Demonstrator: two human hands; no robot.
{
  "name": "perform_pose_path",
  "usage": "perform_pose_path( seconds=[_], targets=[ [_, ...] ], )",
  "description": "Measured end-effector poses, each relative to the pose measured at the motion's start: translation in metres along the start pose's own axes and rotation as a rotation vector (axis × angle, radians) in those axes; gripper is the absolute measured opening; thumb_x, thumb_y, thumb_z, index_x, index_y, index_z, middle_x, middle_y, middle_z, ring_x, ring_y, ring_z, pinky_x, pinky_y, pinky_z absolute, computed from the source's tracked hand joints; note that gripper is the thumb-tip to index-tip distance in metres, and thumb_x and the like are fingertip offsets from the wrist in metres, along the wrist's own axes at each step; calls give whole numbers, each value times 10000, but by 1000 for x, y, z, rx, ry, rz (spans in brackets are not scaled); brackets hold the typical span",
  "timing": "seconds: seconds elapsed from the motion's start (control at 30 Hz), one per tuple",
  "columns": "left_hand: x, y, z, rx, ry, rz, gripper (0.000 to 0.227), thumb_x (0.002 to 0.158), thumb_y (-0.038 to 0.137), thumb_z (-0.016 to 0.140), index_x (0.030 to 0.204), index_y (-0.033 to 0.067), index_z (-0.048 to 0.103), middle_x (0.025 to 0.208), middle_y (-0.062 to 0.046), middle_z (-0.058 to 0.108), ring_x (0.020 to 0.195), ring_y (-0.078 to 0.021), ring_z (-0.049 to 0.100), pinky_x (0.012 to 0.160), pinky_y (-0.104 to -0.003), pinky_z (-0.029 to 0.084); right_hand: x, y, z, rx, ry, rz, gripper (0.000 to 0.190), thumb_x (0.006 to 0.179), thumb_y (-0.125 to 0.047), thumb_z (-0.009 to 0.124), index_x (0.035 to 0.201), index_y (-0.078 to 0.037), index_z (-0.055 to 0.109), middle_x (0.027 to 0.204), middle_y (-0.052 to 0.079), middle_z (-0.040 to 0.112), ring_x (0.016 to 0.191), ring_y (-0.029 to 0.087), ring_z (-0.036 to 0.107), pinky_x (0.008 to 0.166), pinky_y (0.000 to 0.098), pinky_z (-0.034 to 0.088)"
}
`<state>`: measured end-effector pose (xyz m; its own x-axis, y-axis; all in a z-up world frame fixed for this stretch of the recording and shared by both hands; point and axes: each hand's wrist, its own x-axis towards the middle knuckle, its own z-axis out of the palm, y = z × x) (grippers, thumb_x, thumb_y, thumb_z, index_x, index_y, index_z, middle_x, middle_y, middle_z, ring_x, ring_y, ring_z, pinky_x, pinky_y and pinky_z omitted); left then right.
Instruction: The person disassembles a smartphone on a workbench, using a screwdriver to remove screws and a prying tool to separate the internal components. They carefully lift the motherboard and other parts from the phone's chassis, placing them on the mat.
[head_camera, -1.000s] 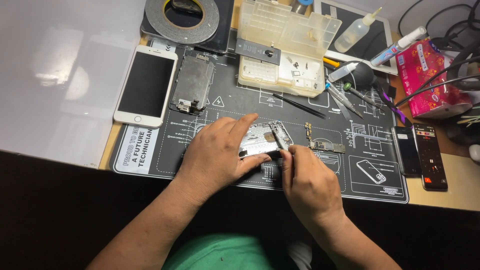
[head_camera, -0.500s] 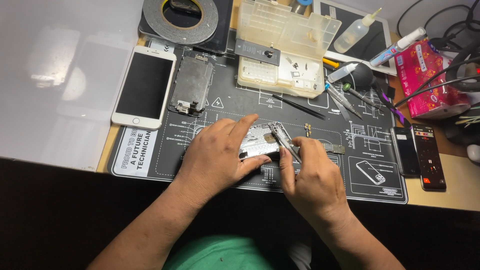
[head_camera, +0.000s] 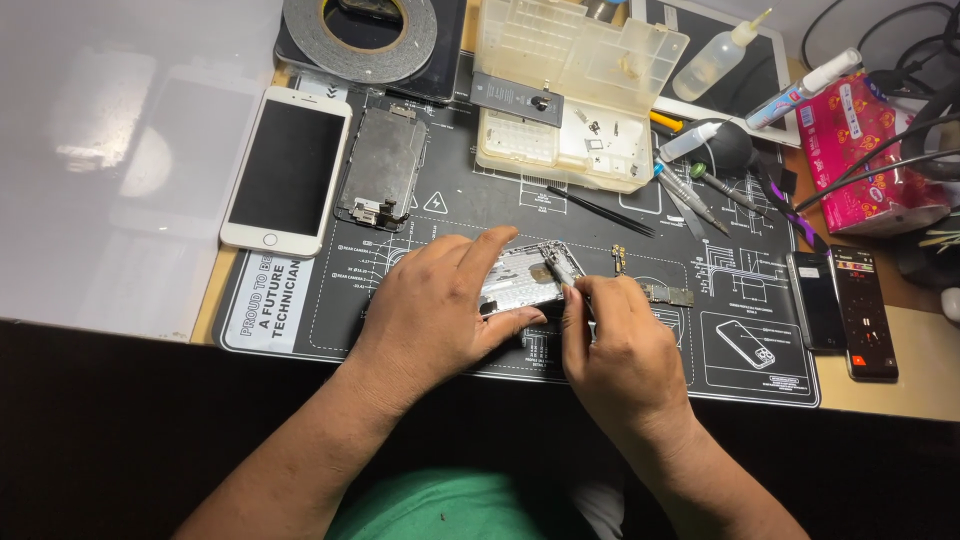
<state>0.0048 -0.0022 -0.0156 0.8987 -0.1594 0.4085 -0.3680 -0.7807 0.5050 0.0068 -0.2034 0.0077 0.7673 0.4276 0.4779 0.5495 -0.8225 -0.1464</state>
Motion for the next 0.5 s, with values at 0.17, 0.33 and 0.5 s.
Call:
perform_pose_path(
  seconds=[0.17,0.33,0.5],
  targets=[
    [0,2,-2,3,-8,-14,758,801,601,809,1333,116,574,877,-62,663,798,-272,631,659,-435,525,-2,2,2,18,-8,13,106,1033,-119,604,1035,-21,644,866,86,634,658,232,612,485,361,529],
    [-2,4,-2,0,-6,-15,756,821,611,781,1350,114,571,903,-59,668,830,-244,633,662,-408,545,-1,10,-3,31,21,-16,107,1034,-137,615,1036,-37,650,877,67,639,642,199,605,501,322,528],
    [-3,3,-1,37,-41,71,658,854,528,735,1333,100,592,1173,-54,667,1058,-277,583,881,-423,472,-12,21,-28,294,162,-29,95,990,-28,632,1016,45,687,908,131,693,800,236,660,773,318,524]
  ],
)
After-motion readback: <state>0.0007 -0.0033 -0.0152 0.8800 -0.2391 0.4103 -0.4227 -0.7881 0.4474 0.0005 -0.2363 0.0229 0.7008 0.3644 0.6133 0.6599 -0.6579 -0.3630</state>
